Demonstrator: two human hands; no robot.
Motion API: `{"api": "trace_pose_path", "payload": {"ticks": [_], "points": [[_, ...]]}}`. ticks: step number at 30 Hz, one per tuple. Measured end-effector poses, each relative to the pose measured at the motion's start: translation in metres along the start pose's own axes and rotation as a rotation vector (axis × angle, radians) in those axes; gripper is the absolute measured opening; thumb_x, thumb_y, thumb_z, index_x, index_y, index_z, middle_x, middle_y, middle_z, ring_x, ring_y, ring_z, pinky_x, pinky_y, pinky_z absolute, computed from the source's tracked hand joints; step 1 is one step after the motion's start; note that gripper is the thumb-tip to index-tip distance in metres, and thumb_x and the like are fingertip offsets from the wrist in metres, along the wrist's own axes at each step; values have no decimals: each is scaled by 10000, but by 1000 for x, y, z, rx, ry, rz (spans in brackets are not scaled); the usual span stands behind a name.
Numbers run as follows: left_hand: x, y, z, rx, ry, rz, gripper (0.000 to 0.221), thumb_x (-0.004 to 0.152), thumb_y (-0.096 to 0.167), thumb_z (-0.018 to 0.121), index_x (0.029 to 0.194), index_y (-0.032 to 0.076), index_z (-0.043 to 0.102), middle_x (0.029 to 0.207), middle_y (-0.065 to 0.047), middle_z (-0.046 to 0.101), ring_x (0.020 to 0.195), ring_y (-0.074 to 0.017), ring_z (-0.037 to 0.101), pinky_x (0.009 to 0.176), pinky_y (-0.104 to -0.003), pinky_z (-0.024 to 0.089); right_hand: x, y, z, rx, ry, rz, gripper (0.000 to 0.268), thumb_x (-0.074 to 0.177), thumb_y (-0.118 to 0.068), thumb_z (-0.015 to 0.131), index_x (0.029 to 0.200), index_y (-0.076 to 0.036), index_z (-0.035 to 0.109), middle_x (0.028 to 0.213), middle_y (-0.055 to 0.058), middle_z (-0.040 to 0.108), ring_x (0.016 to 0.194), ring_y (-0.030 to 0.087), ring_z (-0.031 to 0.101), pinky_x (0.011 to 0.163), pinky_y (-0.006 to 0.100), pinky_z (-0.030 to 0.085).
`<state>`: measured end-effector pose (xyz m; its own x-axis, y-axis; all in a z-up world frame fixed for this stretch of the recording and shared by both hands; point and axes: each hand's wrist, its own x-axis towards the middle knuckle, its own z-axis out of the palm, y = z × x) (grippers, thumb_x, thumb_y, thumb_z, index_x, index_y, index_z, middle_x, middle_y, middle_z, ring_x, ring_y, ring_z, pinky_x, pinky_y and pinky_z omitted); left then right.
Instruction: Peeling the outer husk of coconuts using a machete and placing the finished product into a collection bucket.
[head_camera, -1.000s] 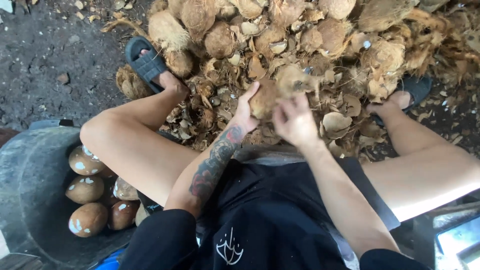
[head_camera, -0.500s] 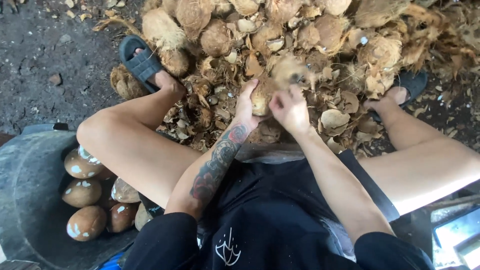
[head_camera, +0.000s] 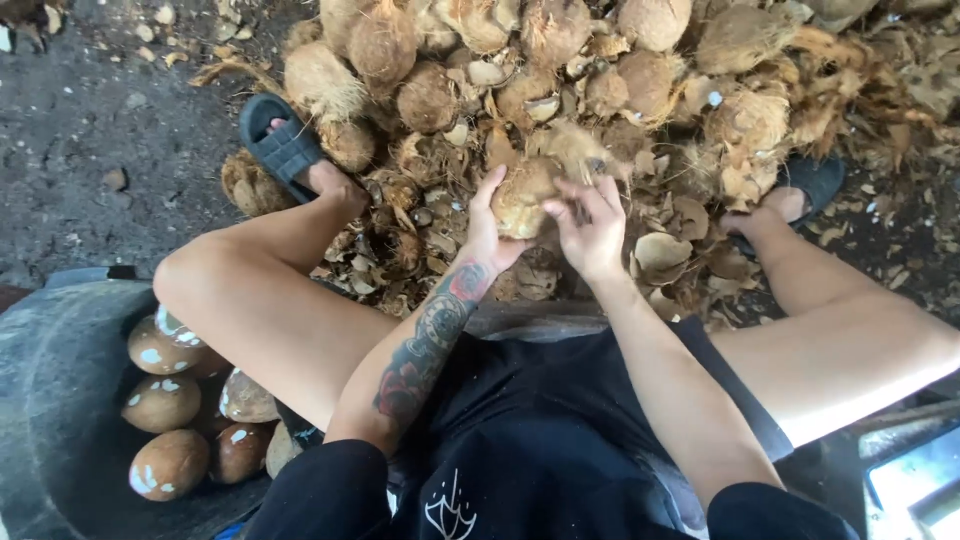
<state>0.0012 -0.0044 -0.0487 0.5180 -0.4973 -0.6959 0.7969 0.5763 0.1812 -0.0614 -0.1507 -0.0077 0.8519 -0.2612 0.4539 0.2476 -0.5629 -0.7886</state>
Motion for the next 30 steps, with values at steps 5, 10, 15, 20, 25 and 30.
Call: {"api": "trace_pose_path", "payload": {"ticks": [5,10,15,20,25,30], "points": [[-26,-4,29,-9,139,35,905,734,497,901,1462,57,593,1438,-244,650,1338,-455,610,1141,-707,428,-9,60,14,-148,221,65,181,959,15,783,880,-147,758,771,42,630,647,274,635,636,390,519],[18,-7,-19,-15,-62,-119,598,812,395,832,1271,25,731,1283,-241,741,1143,-405,735,1045,-572,569,-3,166,-36,-247,412,495,85,904,-88,836,863,-141,784,780,101,741,782,278,738,752,364,539],[39,-14,-19,63,-92,-155,543,823,319,776,1255,-7,725,1266,-271,739,1130,-435,731,1040,-589,563,35,226,-111,-279,445,539,62,902,-64,823,897,-112,784,779,102,734,779,232,737,750,341,542],[-1,-10,75,73,218,-170,573,874,447,720,1308,73,724,1320,-215,729,1180,-433,705,1066,-600,539,75,346,-206,-549,234,479,69,963,-173,803,981,-238,788,899,63,763,945,306,762,847,401,572],[28,5,35,87,359,-203,650,905,553,628,1366,97,671,1367,-211,683,1234,-431,648,1088,-659,475,116,410,-287,-630,54,493,167,1013,-229,750,1176,-214,717,1163,161,532,977,420,686,967,456,522],[55,20,-28,102,495,-144,729,898,632,591,1414,118,626,1394,-207,656,1263,-438,615,1105,-675,449,143,447,-299,-638,-187,1079,576,1072,-529,543,1614,-417,386,1727,74,138,1555,502,278,1266,682,258]]}}
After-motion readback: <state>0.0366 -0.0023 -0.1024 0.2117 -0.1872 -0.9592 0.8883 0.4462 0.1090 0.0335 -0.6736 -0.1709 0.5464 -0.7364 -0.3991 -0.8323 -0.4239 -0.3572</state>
